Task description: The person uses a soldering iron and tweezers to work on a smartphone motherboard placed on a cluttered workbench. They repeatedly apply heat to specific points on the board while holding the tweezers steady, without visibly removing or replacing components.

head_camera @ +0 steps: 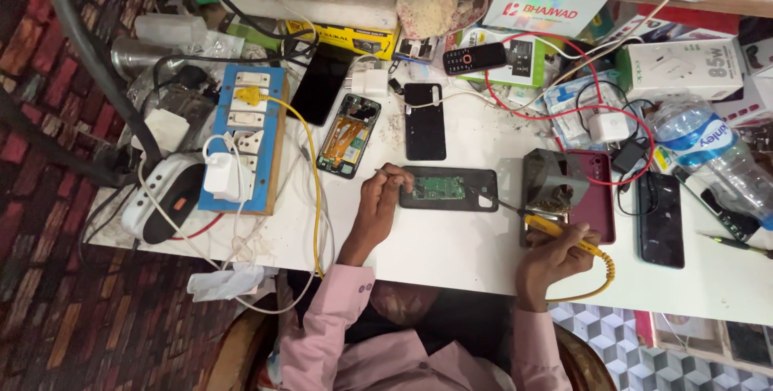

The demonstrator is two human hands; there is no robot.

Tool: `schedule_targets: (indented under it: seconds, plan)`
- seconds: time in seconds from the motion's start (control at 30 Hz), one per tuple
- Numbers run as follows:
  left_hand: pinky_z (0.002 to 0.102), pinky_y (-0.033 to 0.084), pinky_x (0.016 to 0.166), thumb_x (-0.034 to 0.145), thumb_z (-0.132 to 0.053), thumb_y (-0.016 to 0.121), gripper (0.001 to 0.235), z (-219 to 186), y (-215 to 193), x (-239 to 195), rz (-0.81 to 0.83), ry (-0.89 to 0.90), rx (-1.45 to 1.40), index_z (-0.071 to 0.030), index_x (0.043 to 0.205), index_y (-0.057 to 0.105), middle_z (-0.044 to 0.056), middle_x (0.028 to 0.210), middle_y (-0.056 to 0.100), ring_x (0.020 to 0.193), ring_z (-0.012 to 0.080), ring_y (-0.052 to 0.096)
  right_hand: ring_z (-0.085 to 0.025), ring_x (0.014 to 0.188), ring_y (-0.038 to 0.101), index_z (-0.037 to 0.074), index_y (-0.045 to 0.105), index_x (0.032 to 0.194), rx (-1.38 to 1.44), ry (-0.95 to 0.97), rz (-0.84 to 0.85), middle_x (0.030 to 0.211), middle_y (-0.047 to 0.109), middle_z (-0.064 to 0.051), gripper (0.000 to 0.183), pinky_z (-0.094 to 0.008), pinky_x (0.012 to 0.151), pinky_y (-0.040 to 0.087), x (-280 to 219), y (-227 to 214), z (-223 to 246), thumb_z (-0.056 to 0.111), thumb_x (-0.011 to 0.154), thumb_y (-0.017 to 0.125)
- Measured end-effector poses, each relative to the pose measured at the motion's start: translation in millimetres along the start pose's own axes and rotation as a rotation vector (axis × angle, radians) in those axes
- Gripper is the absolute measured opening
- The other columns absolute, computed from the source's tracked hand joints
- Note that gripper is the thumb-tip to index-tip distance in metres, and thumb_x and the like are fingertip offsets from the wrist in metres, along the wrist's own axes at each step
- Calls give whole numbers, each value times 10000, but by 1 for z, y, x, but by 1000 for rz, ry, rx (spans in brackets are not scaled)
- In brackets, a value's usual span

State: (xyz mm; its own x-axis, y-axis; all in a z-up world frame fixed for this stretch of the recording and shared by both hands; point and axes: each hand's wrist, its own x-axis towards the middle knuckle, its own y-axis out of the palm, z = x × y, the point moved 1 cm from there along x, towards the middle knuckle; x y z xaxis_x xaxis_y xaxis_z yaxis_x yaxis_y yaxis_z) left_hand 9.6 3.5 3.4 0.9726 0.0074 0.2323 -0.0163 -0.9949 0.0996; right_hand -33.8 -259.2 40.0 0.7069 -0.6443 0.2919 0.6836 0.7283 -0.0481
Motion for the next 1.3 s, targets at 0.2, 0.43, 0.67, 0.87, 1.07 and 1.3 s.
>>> schedule_targets:
  seconds: [0.2, 0.43, 0.67, 0.87, 1.07, 1.3]
  plan:
    - [264, 473, 768, 1135, -256, 419, 319, 6, 0, 1, -2, 70, -15, -26, 989, 585, 49, 840, 611, 800, 111, 560, -95, 512, 494, 63, 451, 945, 48, 8, -51, 662, 565, -59, 368, -223, 490, 353, 4, 2, -5, 351, 1172, 426]
    - [278, 487, 826, 1138, -227, 425, 308, 10, 0, 2, -4, 65, -42, -16, 979, 583, 55, 867, 602, 837, 119, 559, -95, 519, 514, 67, 467, 922, 34, -27, -17, 631, 570, -57, 355, -222, 506, 400, 2, 2, -2, 318, 1170, 428]
    - [278, 491, 849, 1132, -207, 419, 296, 11, 0, -3, 1, 84, -17, -21, 970, 582, 45, 882, 607, 853, 118, 569, -89, 485, 500, 87, 461, 885, 54, 53, -70, 598, 551, -49, 306, -233, 469, 390, 0, -3, -8, 266, 1132, 443]
    - [223, 403, 683, 1135, -223, 400, 271, 13, 2, -4, -11, 29, -93, -47, 1001, 555, 16, 864, 576, 740, 54, 453, -78, 492, 476, 101, 431, 846, 129, -4, -87, 614, 537, -33, 300, -227, 472, 363, 5, -6, -23, 195, 1116, 521]
    - [207, 345, 576, 1120, -237, 392, 272, 17, -1, 2, -30, -5, -84, -71, 1000, 571, -2, 838, 592, 631, 27, 389, -51, 539, 459, 96, 447, 799, 113, -86, -103, 653, 528, -16, 322, -223, 496, 363, 9, -2, -37, 131, 1067, 622]
    - [217, 389, 629, 1137, -225, 387, 289, 10, 0, 1, -22, 40, -84, -64, 1001, 585, 15, 858, 617, 703, 42, 472, -34, 571, 445, 93, 447, 773, 200, -4, -136, 692, 525, -2, 326, -219, 497, 355, 7, -1, -38, 106, 1045, 626]
